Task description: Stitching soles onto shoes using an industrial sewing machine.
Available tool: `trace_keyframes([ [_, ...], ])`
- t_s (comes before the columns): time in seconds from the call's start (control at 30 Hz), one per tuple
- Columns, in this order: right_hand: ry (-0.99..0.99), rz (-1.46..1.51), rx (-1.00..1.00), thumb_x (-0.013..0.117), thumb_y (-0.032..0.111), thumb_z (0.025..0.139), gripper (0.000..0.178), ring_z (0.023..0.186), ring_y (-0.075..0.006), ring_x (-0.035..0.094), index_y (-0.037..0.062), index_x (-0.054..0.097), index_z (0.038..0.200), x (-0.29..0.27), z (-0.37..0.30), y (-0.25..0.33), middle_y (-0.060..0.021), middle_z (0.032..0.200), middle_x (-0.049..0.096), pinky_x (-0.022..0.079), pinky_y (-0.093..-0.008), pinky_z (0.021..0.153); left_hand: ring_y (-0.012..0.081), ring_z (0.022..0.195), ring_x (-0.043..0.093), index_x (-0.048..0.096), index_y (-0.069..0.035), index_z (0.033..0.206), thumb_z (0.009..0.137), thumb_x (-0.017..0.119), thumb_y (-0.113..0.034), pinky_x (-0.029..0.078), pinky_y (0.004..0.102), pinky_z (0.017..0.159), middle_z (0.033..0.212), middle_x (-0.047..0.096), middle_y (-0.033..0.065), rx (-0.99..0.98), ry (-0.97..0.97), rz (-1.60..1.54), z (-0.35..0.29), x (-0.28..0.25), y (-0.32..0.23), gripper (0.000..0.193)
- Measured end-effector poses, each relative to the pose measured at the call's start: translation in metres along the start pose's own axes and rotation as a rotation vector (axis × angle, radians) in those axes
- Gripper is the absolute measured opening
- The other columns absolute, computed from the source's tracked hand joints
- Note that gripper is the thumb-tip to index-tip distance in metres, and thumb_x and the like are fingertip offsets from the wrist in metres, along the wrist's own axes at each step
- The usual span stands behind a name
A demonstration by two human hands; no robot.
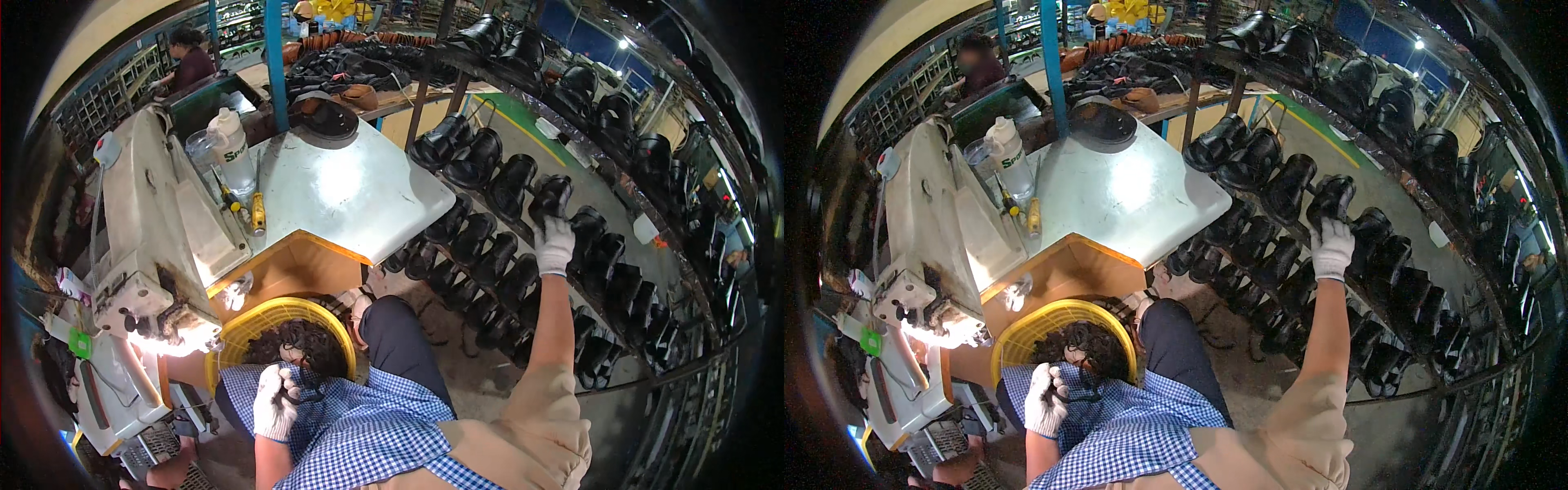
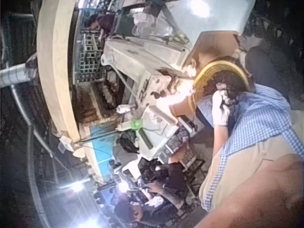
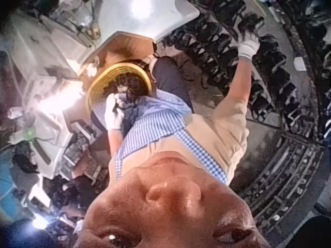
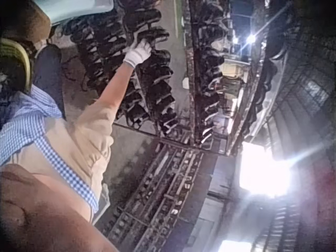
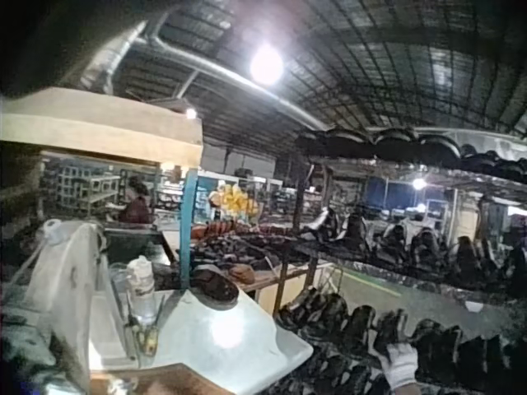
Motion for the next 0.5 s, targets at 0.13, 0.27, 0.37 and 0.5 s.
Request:
trace_keyframes([
  [0.13,-0.626,0.292,0.069,0.081,0.006,0.079,0.033,0.089,-0.0395,0.059,-0.0038,0.066,0.107,-0.112,-0.001,0.075,-0.0211,0.096,0.062,0.050,-0.0450,0.078,0.0189,0.082,0.063,0.059,-0.007,0.118,0.096,0.066,-0.013,0.055,0.0305,0.068,0.104,0.065,0.0098,-0.039,0.075,0.007,0.006,0.013,0.008,0.024],
  [0.27,-0.379,1.032,-0.025,0.073,0.012,0.083,0.028,0.087,-0.0348,0.062,-0.0070,0.067,0.103,-0.215,-0.060,0.177,-0.0199,0.100,0.069,0.049,-0.0437,0.085,0.0203,0.088,0.060,0.057,-0.009,0.124,0.095,0.069,-0.027,0.053,0.0337,0.076,0.107,0.064,0.0089,-0.120,0.143,0.028,0.006,0.038,0.018,0.036],
  [0.37,0.079,1.529,0.510,0.062,0.030,0.086,0.047,0.095,-0.0299,0.066,-0.0082,0.063,0.112,-0.198,-0.081,0.242,-0.0195,0.106,0.068,0.053,-0.0429,0.091,0.0319,0.125,0.057,0.049,-0.007,0.141,0.090,0.075,-0.034,0.050,0.0459,0.103,0.139,0.057,0.0158,0.120,0.342,-0.152,-0.009,0.056,0.016,0.063],
  [0.5,0.757,2.358,0.579,0.060,0.024,0.088,0.049,0.111,-0.0279,0.066,-0.0051,0.061,0.127,-0.171,-0.119,0.338,-0.0168,0.123,0.067,0.054,-0.0368,0.097,0.0364,0.136,0.050,0.043,-0.001,0.146,0.087,0.069,-0.024,0.041,0.0516,0.116,0.146,0.051,0.0206,0.229,0.222,-0.143,-0.030,0.035,-0.026,0.068],
])
Point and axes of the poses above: each hand's wrist, its own z-axis towards the middle knuckle, its own x-axis out of the palm, y = z × x, the point moved 3 cm from there along z, towards the middle knuckle
